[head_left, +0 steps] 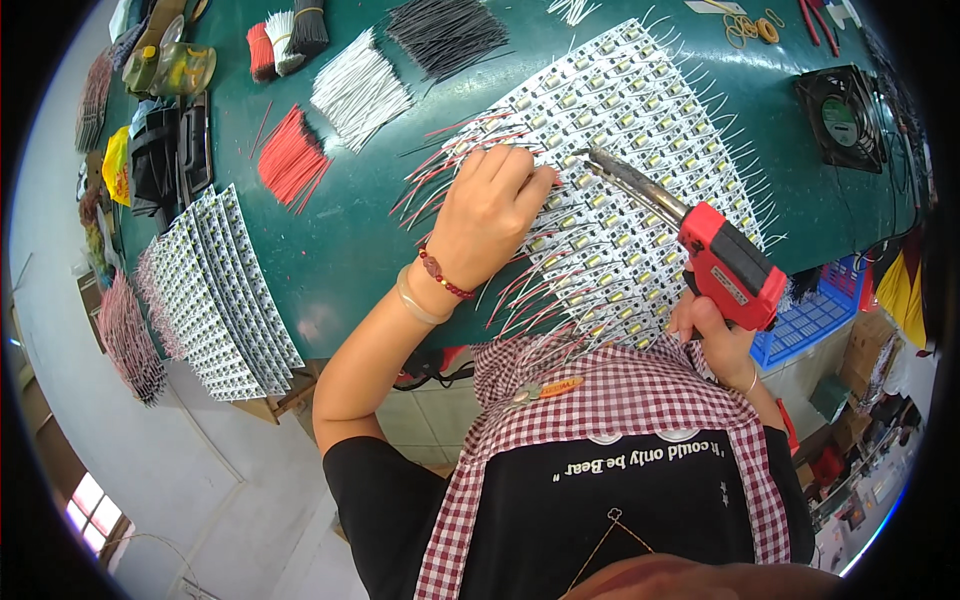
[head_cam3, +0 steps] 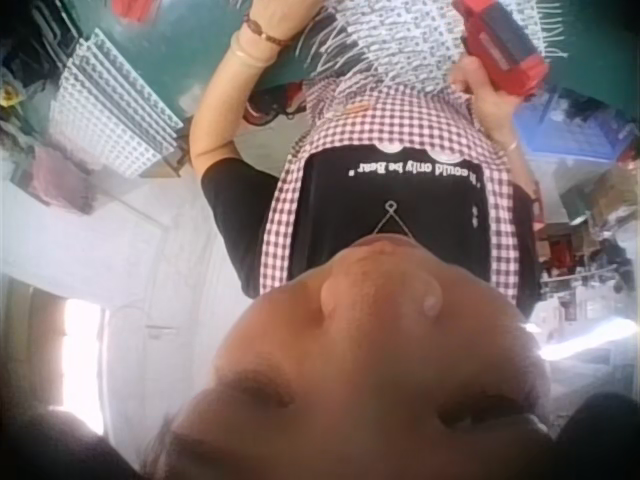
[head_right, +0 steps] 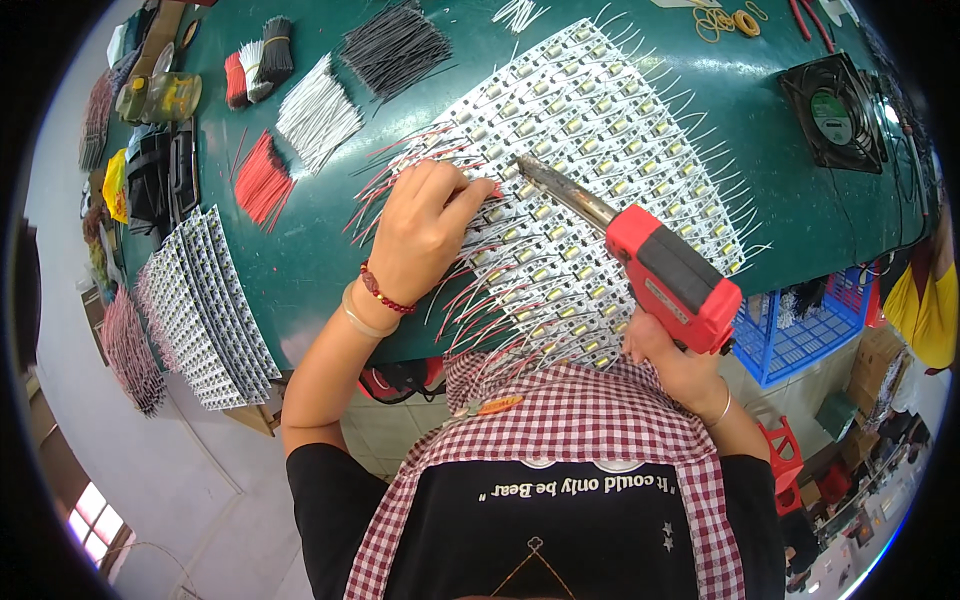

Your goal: The person uses a red soldering iron to attach red and white wires to a large LED panel on a green workbench. They repeatedly pick up wires, position them on the board, and apply the soldering iron to secure the connections.

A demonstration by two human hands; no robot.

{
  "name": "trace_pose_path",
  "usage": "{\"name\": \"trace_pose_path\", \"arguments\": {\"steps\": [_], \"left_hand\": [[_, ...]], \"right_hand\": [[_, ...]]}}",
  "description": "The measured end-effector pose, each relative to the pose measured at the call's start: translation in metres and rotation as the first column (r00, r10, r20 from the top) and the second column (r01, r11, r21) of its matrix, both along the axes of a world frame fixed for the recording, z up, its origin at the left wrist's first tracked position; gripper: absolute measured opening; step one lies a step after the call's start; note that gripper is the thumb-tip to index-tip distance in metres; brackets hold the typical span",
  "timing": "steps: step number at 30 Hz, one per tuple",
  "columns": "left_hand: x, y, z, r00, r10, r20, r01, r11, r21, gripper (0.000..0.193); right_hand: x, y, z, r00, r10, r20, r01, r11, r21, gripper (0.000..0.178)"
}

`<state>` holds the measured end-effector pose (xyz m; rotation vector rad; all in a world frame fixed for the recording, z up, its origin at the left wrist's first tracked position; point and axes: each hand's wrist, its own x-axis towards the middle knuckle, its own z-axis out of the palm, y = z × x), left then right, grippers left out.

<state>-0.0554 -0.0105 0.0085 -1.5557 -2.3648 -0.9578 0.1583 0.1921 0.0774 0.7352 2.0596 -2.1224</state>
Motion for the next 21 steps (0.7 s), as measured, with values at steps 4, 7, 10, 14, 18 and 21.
{"name": "trace_pose_path", "arguments": {"steps": [4, 7, 10, 14, 18, 21], "left_hand": [[-0.001, 0.001, 0.003, 0.996, 0.015, -0.087, -0.019, 0.999, -0.045, 0.019], [-0.001, 0.002, 0.007, 0.987, 0.02, -0.159, -0.035, 0.996, -0.087, 0.02], [0.0, -0.002, 0.014, 0.973, 0.037, -0.229, -0.067, 0.99, -0.122, 0.023], [0.006, -0.011, 0.033, 0.979, 0.078, -0.19, -0.093, 0.993, -0.072, 0.026], [0.013, -0.002, 0.019, 0.998, 0.016, -0.068, -0.017, 1.0, -0.012, 0.028], [0.019, 0.002, 0.007, 1.0, 0.0, -0.017, -0.001, 1.0, -0.024, 0.026]], "right_hand": [[-0.004, 0.0, 0.003, 0.999, -0.025, -0.049, 0.022, 0.998, -0.059, 0.025], [-0.004, -0.002, 0.002, 0.998, -0.031, -0.061, 0.03, 0.999, -0.013, 0.031], [-0.001, -0.003, 0.001, 0.997, -0.064, -0.052, 0.063, 0.998, -0.026, 0.035], [0.012, 0.003, -0.005, 0.996, -0.065, -0.067, 0.062, 0.997, -0.044, 0.055], [0.013, 0.004, -0.006, 0.995, -0.068, -0.067, 0.065, 0.997, -0.05, 0.052], [0.016, 0.003, -0.004, 0.997, -0.072, -0.021, 0.07, 0.993, -0.097, 0.032]]}}
